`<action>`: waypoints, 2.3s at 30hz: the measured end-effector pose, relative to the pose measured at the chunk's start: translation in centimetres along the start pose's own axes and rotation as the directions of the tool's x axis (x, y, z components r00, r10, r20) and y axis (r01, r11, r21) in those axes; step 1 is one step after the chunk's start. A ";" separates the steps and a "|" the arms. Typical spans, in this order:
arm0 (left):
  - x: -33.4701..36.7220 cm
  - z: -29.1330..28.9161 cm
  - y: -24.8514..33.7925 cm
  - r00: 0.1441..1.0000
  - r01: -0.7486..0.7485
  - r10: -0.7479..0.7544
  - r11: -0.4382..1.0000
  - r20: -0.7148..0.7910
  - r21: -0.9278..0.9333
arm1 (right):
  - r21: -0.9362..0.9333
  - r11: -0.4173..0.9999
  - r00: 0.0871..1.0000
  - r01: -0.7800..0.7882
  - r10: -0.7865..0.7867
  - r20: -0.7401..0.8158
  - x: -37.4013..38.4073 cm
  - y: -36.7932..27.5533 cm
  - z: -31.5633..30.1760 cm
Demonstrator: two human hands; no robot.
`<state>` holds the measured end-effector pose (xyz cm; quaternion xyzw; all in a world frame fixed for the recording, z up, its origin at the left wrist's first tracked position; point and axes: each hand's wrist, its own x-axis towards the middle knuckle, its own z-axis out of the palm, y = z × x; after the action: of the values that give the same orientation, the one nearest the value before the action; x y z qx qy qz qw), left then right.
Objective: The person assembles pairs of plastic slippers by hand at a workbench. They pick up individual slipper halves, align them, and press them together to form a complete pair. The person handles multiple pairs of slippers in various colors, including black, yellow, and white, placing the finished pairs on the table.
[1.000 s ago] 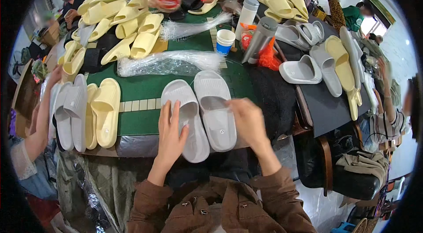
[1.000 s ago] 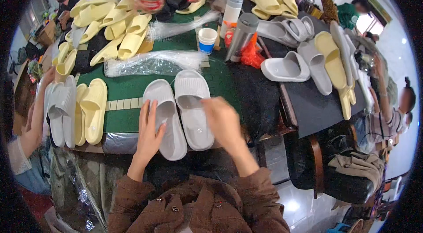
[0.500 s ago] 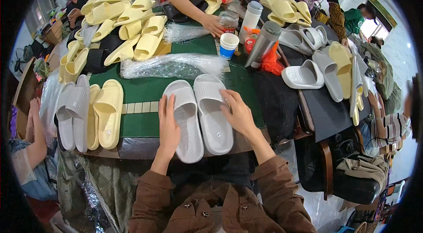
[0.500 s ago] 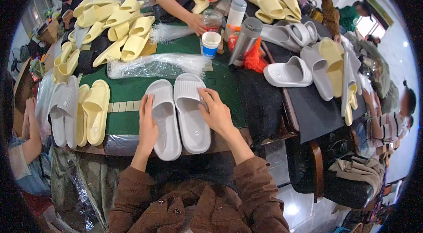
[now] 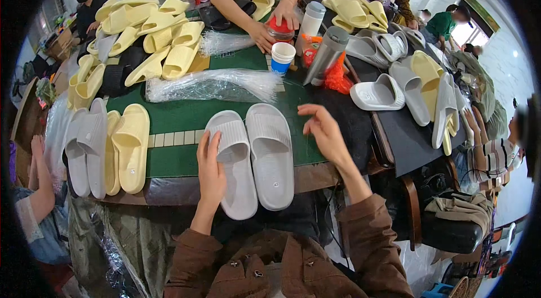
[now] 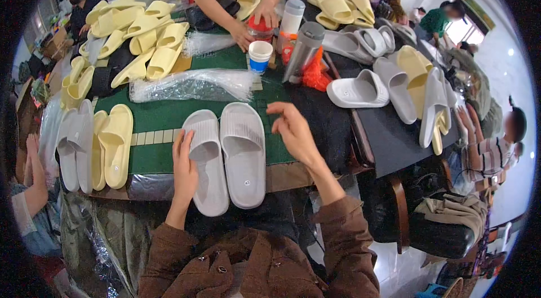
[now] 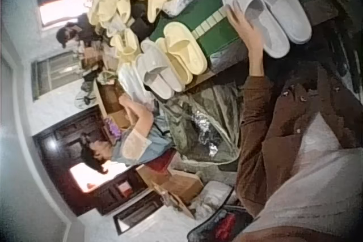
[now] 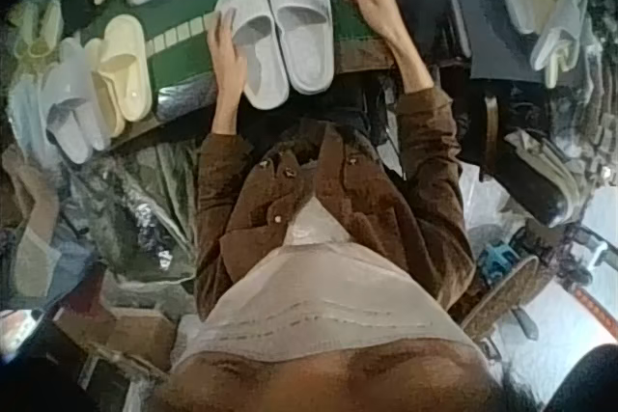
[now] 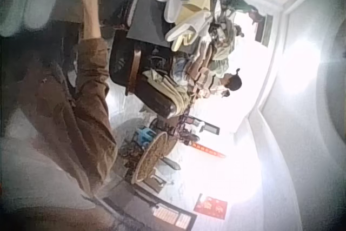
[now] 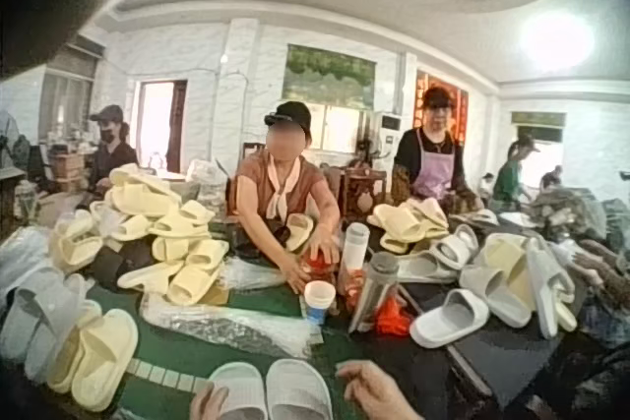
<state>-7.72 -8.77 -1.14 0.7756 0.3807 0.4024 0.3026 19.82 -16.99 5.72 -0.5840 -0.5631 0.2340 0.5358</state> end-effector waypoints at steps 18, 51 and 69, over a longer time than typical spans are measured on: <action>-0.1 0.1 0.1 0.999 -0.031 0.034 0.996 -0.026 0.082 | 0.812 0.558 0.978 0.174 0.001 -0.211 3.5 -8.5 7.8; -0.2 -0.3 0.2 0.999 0.007 -0.008 1.000 -0.032 -0.011 | -0.367 0.920 0.896 0.137 -0.273 -0.349 11.6 11.0 8.2; -0.1 -0.1 -0.3 1.000 -0.011 0.011 1.000 -0.009 0.020 | -0.395 0.918 0.855 -0.037 -0.176 -0.489 12.8 14.6 5.1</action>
<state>-7.92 -8.65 -1.36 0.7788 0.3816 0.4039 0.2910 24.58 -0.53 -4.64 -0.6988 -0.4555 -0.0674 0.5475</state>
